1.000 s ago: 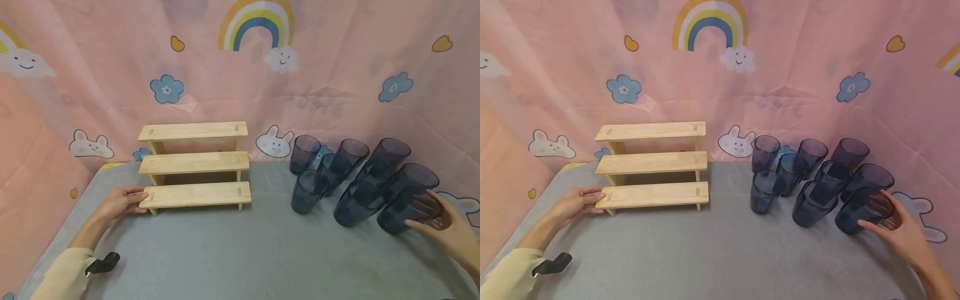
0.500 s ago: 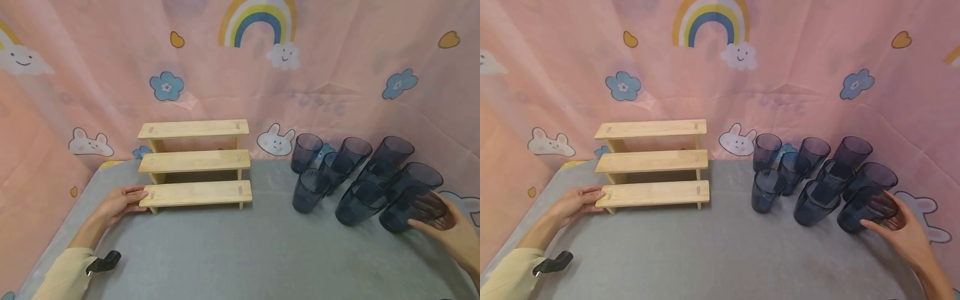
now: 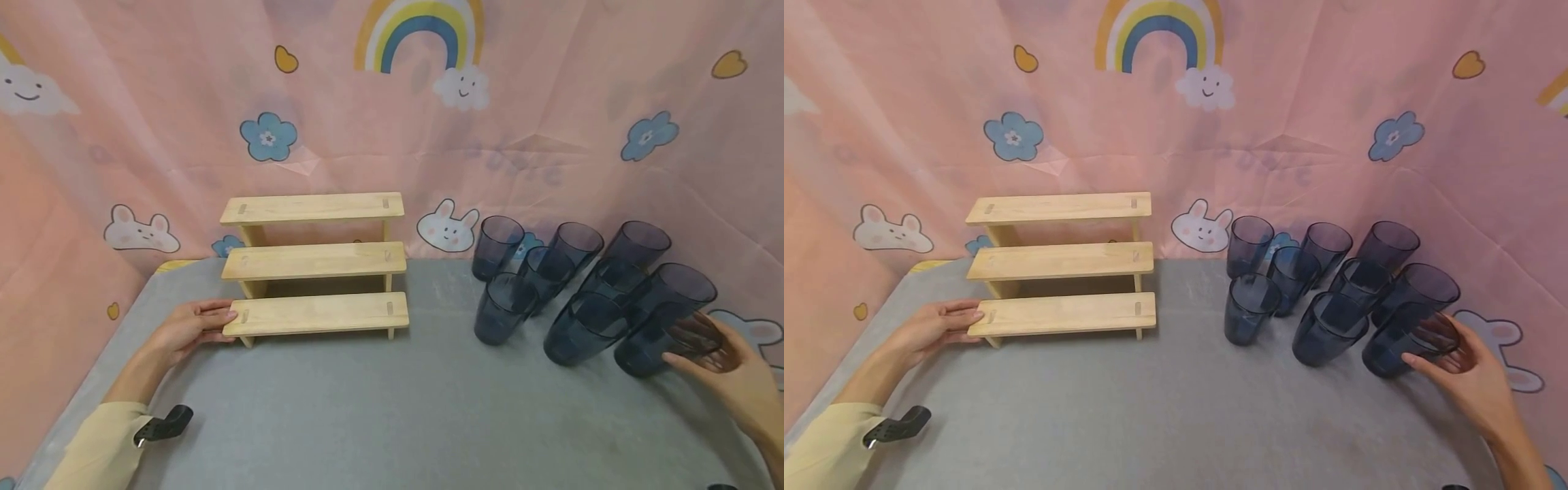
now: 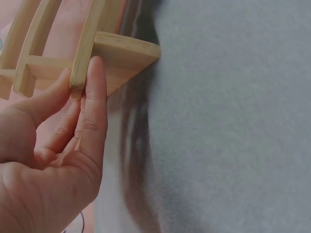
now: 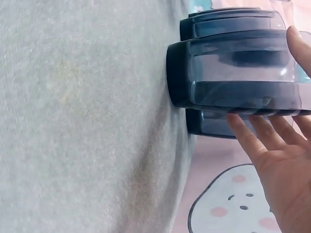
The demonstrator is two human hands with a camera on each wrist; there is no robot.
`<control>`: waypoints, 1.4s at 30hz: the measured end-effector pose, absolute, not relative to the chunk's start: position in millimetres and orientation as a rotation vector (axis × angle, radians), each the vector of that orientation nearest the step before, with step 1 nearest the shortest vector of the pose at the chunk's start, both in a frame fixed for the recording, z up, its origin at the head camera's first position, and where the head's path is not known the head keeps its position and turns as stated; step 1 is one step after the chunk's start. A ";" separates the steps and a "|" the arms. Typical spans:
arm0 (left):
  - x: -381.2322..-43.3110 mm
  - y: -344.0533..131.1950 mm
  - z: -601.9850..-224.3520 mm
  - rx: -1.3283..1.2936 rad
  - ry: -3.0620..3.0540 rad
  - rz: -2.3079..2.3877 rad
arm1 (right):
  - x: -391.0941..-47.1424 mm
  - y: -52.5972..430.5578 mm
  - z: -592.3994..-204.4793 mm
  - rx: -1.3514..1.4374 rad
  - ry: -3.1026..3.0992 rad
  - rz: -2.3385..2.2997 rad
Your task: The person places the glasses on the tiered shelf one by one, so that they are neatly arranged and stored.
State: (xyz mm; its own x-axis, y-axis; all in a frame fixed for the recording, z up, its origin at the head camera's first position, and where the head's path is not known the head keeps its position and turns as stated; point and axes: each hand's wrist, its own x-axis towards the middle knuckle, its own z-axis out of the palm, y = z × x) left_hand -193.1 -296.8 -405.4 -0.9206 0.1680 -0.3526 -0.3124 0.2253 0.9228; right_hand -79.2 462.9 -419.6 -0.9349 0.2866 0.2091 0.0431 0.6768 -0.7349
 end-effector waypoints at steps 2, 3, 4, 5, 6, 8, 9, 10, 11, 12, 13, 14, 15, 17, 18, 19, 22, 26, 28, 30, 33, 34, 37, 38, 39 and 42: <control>-192.7 -296.7 -405.1 -0.138 2.136 1.728 | -79.1 461.8 -419.1 -0.295 -2.593 1.104; -192.6 -296.6 -405.0 -0.136 2.141 1.721 | -79.1 461.5 -419.0 -0.310 -2.595 1.093; -192.7 -296.6 -405.1 -0.136 2.145 1.716 | -79.2 461.7 -418.7 -0.309 -2.593 1.092; -192.6 -296.3 -404.9 -0.133 2.149 1.712 | -79.4 462.2 -418.2 -0.302 -2.589 1.095; -192.6 -296.2 -405.0 -0.131 2.153 1.709 | -79.3 462.5 -418.1 -0.298 -2.586 1.098; -192.6 -295.7 -404.9 -0.131 2.156 1.708 | -79.5 462.5 -417.9 -0.300 -2.588 1.094; -192.6 -295.6 -404.7 -0.131 2.158 1.709 | -79.4 462.2 -417.6 -0.311 -2.593 1.092; -192.5 -295.4 -404.7 -0.133 2.157 1.711 | -79.5 461.8 -417.3 -0.325 -2.600 1.088; -192.4 -295.4 -404.6 -0.134 2.157 1.713 | -79.4 461.0 -416.8 -0.348 -2.607 1.078; -192.2 -295.5 -404.5 -0.136 2.156 1.714 | -79.3 460.2 -416.2 -0.369 -2.615 1.066; -192.5 -295.4 -404.2 -0.136 2.155 1.716 | -79.1 459.5 -415.3 -0.385 -2.620 1.059; -192.7 -295.3 -404.0 -0.135 2.153 1.718 | -78.5 458.8 -414.1 -0.404 -2.625 1.041; -193.0 -295.3 -404.0 -0.133 2.152 1.720 | -78.5 459.0 -412.6 -0.394 -2.618 1.044; -193.5 -295.6 -404.0 -0.131 2.146 1.727 | -78.2 459.7 -408.6 -0.359 -2.597 1.055; -193.6 -295.9 -404.1 -0.127 2.142 1.731 | -77.9 460.2 -406.6 -0.337 -2.588 1.056; -193.6 -296.2 -404.2 -0.124 2.137 1.736 | -77.5 460.8 -404.1 -0.313 -2.575 1.055; -192.2 -297.6 -404.8 -0.132 2.131 1.730 | -75.7 461.8 -397.3 -0.241 -2.544 1.057; -192.9 -296.7 -404.9 -0.140 2.146 1.702 | -74.9 463.4 -385.1 -0.127 -2.490 1.081; -194.1 -295.3 -404.9 -0.134 2.152 1.697 | -75.8 464.9 -378.5 -0.057 -2.462 1.087; -195.4 -294.1 -404.9 -0.126 2.151 1.702 | -77.1 466.8 -372.1 0.007 -2.432 1.096; -197.4 -293.3 -404.6 -0.121 2.146 1.714 | -78.5 467.7 -364.5 0.055 -2.408 1.101; -198.0 -293.3 -404.5 -0.121 2.144 1.717 | -78.9 467.5 -362.4 0.056 -2.398 1.105; -198.7 -293.6 -404.1 -0.111 2.147 1.724 | -79.4 466.3 -356.1 0.053 -2.397 1.080; -198.2 -293.9 -404.2 -0.109 2.147 1.727 | -79.6 465.7 -353.7 0.045 -2.403 1.062; -197.3 -294.4 -404.4 -0.105 2.147 1.726 | -80.2 465.1 -351.2 0.036 -2.408 1.042; -193.1 -296.1 -406.5 -0.108 2.124 1.748 | -83.5 462.7 -342.7 0.029 -2.419 0.988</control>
State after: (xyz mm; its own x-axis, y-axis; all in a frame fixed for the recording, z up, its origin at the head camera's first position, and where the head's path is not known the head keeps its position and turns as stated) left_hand -193.1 -296.1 -406.5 -0.9226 0.1818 -0.3403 -0.2989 0.2206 0.9284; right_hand -83.5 462.7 -342.7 -0.8635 0.1711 0.4745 -0.2100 0.7333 -0.6466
